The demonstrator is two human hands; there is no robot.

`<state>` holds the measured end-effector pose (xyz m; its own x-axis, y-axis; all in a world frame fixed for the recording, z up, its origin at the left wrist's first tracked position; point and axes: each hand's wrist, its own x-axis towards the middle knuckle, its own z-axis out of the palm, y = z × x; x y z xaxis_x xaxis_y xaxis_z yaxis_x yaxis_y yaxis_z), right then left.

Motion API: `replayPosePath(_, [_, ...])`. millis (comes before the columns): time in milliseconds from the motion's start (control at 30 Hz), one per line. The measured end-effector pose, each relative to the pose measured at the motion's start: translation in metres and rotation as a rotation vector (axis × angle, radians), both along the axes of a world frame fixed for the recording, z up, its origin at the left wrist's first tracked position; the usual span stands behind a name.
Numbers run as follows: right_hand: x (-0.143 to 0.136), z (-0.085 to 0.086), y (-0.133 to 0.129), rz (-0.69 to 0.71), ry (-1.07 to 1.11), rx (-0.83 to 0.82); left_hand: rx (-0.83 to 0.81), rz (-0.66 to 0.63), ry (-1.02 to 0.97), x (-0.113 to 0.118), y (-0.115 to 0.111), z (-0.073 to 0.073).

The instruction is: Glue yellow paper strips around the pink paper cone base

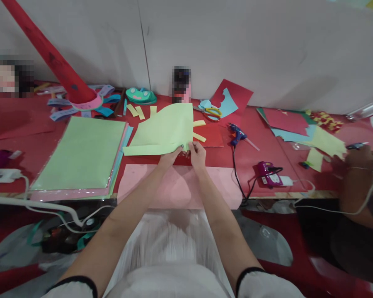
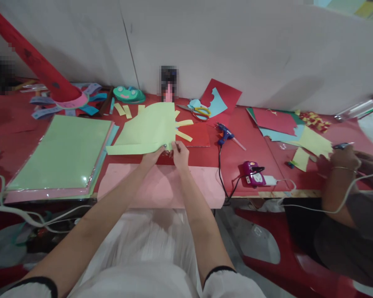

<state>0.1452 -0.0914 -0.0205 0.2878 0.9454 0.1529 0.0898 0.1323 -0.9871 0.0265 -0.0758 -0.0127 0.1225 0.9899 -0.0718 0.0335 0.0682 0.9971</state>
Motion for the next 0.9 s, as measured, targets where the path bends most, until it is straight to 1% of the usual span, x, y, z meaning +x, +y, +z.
replayPosePath(133, [0.001,0.001,-0.001,-0.08,-0.045,0.01,0.121,0.183,-0.098,-0.003,0.004,-0.003])
replayPosePath(167, [0.001,0.001,-0.001,-0.09,-0.048,0.011,0.136,0.2,-0.141,-0.004,0.005,-0.004])
replayPosePath(233, [0.002,0.0,-0.001,-0.102,-0.056,0.01,0.107,0.181,-0.241,-0.005,0.007,-0.007])
replayPosePath(333, [0.002,-0.001,0.0,-0.124,-0.058,0.011,0.008,0.144,-0.359,-0.005,0.009,-0.01])
replayPosePath(400, [0.003,-0.001,0.0,-0.135,-0.044,0.012,-0.029,0.146,-0.378,-0.005,0.009,-0.009])
replayPosePath(500, [0.004,0.001,-0.001,-0.131,-0.051,0.015,-0.072,0.155,-0.361,-0.005,0.009,-0.004])
replayPosePath(567, [0.005,0.003,-0.001,-0.136,-0.064,0.022,-0.087,0.177,-0.368,-0.006,0.01,0.0])
replayPosePath(633, [0.007,0.004,-0.002,-0.154,-0.071,0.022,-0.098,0.226,-0.399,-0.008,0.011,0.002])
replayPosePath(700, [0.008,0.004,-0.001,-0.167,-0.072,0.018,-0.103,0.27,-0.435,-0.012,0.014,0.002])
replayPosePath(767, [0.01,0.003,-0.001,-0.163,-0.077,0.021,-0.097,0.288,-0.457,-0.016,0.016,0.002])
replayPosePath(900, [0.01,0.002,-0.001,-0.154,-0.062,0.021,-0.106,0.333,-0.448,-0.025,0.019,0.002])
